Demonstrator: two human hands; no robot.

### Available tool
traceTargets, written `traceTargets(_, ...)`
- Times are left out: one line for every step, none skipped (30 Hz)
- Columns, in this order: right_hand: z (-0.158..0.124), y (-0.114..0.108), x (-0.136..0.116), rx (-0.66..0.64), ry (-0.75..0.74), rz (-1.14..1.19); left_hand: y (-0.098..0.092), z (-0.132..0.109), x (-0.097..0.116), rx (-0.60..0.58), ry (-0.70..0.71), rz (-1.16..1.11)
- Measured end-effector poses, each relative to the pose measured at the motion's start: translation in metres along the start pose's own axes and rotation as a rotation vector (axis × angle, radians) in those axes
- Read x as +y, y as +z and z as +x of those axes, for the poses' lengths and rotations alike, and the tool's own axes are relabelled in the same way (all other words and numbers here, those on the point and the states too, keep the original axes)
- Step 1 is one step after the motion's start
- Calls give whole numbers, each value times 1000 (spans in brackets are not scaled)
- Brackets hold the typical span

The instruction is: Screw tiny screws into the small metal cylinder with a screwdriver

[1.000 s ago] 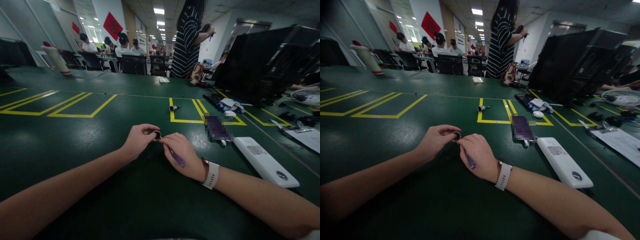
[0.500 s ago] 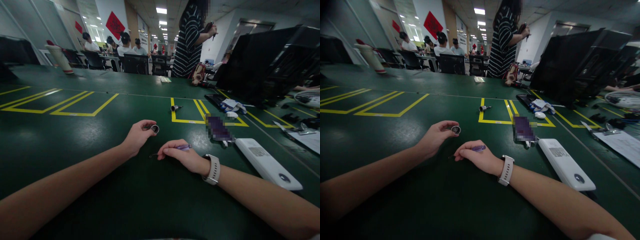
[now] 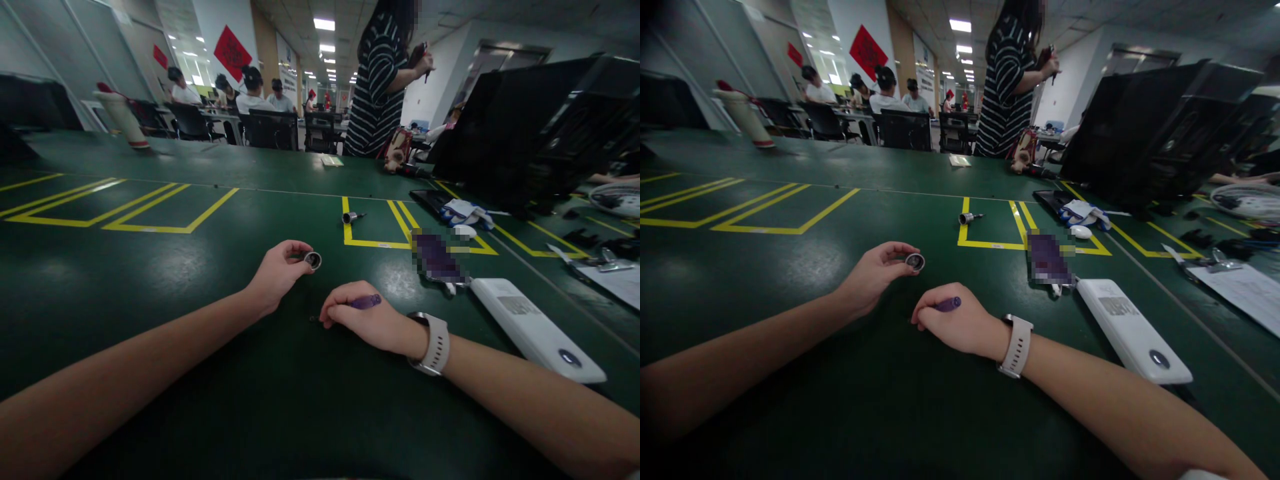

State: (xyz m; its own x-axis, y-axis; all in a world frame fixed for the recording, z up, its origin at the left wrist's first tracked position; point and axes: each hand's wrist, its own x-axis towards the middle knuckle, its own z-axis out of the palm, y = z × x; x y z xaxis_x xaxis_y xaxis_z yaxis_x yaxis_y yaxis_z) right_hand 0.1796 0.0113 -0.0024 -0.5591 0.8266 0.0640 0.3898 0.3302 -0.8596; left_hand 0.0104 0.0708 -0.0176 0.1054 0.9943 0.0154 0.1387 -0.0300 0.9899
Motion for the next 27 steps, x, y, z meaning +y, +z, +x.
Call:
traceTargets(-1, 0, -1, 4, -20, -55, 0, -1, 1, 1, -9, 2)
traceTargets(-2, 0, -1, 11, -49, -105, 1, -1, 3, 4, -17, 3)
traceTargets(-2, 0, -1, 23, -84, -146, 1, -2, 4, 4, -20, -1)
traceTargets(-3, 1, -1, 40, -119, -174, 2, -3, 6, 3, -17, -9)
traceTargets(-3, 2, 0, 59, -155, -189, 2, -3, 6, 2, -13, -20)
traceTargets(-3, 4, 2, 79, -189, -193, 2, -3, 7, 1, -10, -30)
traceTargets(-3, 5, 3, 102, -223, -191, 2, -3, 7, 1, -8, -38)
traceTargets(-3, 6, 5, 129, -253, -186, 2, -3, 6, 2, -5, -43)
traceTargets(-3, 6, 7, 166, -280, -179, 2, -3, 5, 3, 1, -43)
traceTargets(-3, 6, 8, 216, -301, -175, 2, -2, 4, 1, 10, -42)
traceTargets(-3, 5, 10, 276, -319, -175, 1, -2, 3, -3, 20, -42)
traceTargets(-3, 5, 11, 339, -333, -183, 1, -1, 2, -7, 28, -41)
traceTargets(-3, 4, 12, 395, -347, -194, 1, -1, 2, -12, 29, -39)
traceTargets(-2, 3, 13, 434, -361, -209, 1, -2, 2, -20, 25, -38)
traceTargets(-2, 2, 14, 461, -375, -223, 2, -3, 2, -25, 20, -37)
traceTargets(-2, 2, 15, 471, -389, -233, 2, -4, 3, -28, 15, -37)
traceTargets(-1, 2, 16, 469, -400, -240, 3, -5, 5, -31, 13, -38)
traceTargets(-1, 2, 17, 462, -411, -244, 4, -7, 6, -35, 13, -39)
traceTargets(0, 2, 17, 455, -424, -247, 5, -9, 8, -38, 16, -40)
traceTargets(0, 3, 18, 449, -437, -250, 5, -10, 9, -43, 17, -40)
traceTargets(0, 4, 19, 443, -448, -253, 6, -12, 10, -50, 17, -40)
traceTargets(1, 4, 19, 438, -456, -257, 6, -13, 11, -58, 18, -40)
traceTargets(1, 5, 19, 438, -462, -261, 7, -14, 11, -67, 20, -41)
traceTargets(1, 5, 19, 438, -463, -264, 7, -15, 11, -74, 23, -44)
traceTargets(1, 5, 19, 434, -460, -267, 7, -16, 11, -84, 26, -49)
traceTargets(1, 5, 19, 431, -455, -268, 7, -16, 11, -91, 29, -54)
traceTargets(1, 5, 19, 428, -450, -269, 7, -16, 11, -98, 35, -58)
